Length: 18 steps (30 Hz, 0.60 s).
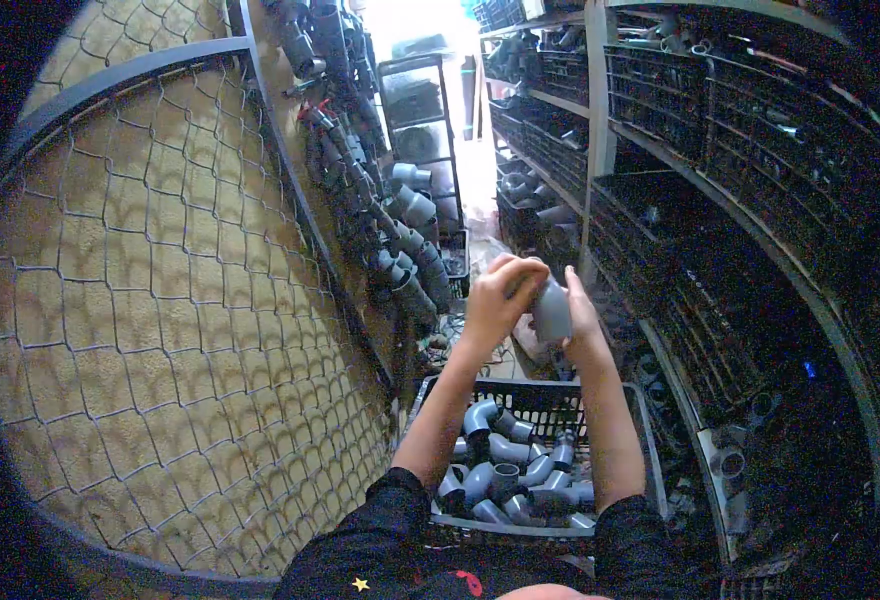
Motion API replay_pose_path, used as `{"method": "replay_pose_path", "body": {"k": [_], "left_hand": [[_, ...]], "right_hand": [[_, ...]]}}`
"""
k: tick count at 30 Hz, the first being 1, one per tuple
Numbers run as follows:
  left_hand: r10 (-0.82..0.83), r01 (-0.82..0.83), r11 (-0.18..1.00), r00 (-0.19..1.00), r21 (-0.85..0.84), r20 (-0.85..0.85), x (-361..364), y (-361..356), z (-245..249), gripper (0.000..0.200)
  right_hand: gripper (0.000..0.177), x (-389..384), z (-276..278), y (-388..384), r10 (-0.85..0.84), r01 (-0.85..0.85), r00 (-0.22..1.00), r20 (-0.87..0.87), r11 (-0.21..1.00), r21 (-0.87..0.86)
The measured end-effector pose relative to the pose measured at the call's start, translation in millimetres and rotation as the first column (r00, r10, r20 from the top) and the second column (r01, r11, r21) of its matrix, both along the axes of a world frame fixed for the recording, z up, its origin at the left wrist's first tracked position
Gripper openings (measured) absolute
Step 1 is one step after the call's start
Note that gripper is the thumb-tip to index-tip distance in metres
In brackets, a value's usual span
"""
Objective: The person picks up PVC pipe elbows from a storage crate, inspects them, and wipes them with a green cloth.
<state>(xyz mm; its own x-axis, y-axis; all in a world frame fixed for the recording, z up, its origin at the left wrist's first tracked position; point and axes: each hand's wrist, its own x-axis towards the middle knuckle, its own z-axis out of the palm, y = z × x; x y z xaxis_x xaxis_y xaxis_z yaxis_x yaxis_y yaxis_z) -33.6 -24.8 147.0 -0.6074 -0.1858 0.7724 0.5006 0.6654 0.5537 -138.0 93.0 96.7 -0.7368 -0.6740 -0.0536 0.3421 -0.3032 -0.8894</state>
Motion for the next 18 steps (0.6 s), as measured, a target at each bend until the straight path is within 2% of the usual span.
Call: {"method": "replay_pose_path", "body": {"k": [2,3,4,6,10,12,13,16,17,18], "left_hand": [[-0.135,0.136,0.989,0.99,-0.051,0.031,1,-8,-3,0.014],[-0.241,0.248,0.964,0.968,-0.1,0.076,6,-7,-1,0.014],[-0.366,0.39,0.918,0.902,-0.07,0.23,11,-7,1,0.014],[-0.36,0.373,0.927,0.913,-0.037,0.192,8,-1,-8,0.015],[-0.112,0.119,0.989,0.991,0.088,-0.072,-3,5,-11,0.015],[0.01,0.006,0.97,0.998,0.241,-0.066,-3,5,-12,0.013],[0.021,-0.004,0.982,0.996,0.191,-0.085,-6,0,-16,0.015],[-0.143,0.15,0.981,0.988,0.12,-0.067,-5,-8,-19,0.016],[-0.302,0.271,0.932,0.948,0.239,0.103,-1,-12,-21,0.016],[-0.322,0.295,0.927,0.943,0.234,0.089,2,-11,-20,0.015]], "right_hand": [[0.069,5,10,4,-0.11,0.111,0.994,0.018,0.992,-0.065],[0.067,7,14,5,-0.196,0.205,0.976,0.09,0.974,-0.097],[0.066,10,21,12,-0.246,0.244,0.969,-0.034,0.968,-0.061],[0.065,22,42,24,-0.274,0.281,0.945,-0.178,0.959,0.018],[0.062,20,44,26,-0.114,0.157,0.963,-0.244,0.974,0.164],[0.062,32,52,30,-0.009,0.11,0.926,-0.379,0.963,0.246],[0.059,39,54,27,-0.066,0.141,0.912,-0.404,0.977,0.159],[0.053,41,62,32,-0.159,0.229,0.896,-0.415,0.965,0.125],[0.05,26,49,28,-0.179,0.204,0.897,-0.405,0.979,0.02],[0.05,22,45,27,-0.172,0.209,0.881,-0.441,0.977,0.036]]}}
